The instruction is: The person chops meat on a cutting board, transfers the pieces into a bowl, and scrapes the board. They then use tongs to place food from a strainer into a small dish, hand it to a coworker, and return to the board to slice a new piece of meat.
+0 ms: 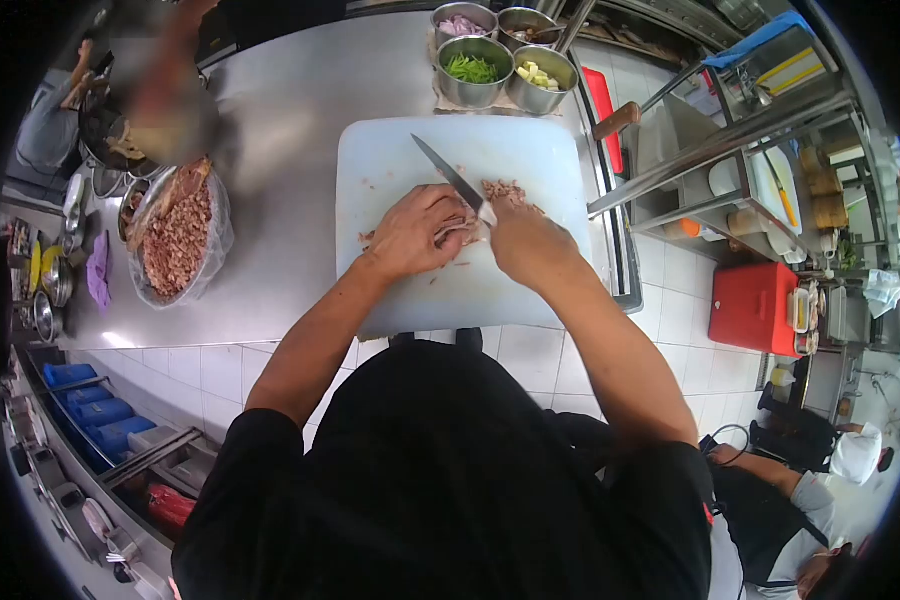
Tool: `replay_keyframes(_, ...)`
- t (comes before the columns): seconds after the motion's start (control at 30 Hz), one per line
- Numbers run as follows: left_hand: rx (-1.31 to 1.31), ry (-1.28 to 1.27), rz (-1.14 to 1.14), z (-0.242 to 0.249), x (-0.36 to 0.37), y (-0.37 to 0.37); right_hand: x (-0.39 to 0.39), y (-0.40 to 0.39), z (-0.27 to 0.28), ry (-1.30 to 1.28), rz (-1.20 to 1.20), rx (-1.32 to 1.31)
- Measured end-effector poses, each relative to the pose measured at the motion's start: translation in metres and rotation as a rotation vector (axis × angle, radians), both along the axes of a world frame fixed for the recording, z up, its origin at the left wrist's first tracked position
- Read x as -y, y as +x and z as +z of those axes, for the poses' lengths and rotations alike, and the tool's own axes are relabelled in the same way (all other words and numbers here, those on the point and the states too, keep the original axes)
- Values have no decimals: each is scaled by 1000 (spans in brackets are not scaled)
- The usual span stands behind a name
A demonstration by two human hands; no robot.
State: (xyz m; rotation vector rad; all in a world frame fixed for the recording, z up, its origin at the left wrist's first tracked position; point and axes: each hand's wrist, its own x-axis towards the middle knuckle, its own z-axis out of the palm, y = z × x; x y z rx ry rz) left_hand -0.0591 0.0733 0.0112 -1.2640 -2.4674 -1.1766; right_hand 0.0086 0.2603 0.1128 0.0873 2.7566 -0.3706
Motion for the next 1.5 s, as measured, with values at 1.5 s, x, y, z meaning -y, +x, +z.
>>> replay_keyframes(1.5, -105, 4, -50, -15, 7, 2, 23, 22, -47, 4, -74, -13)
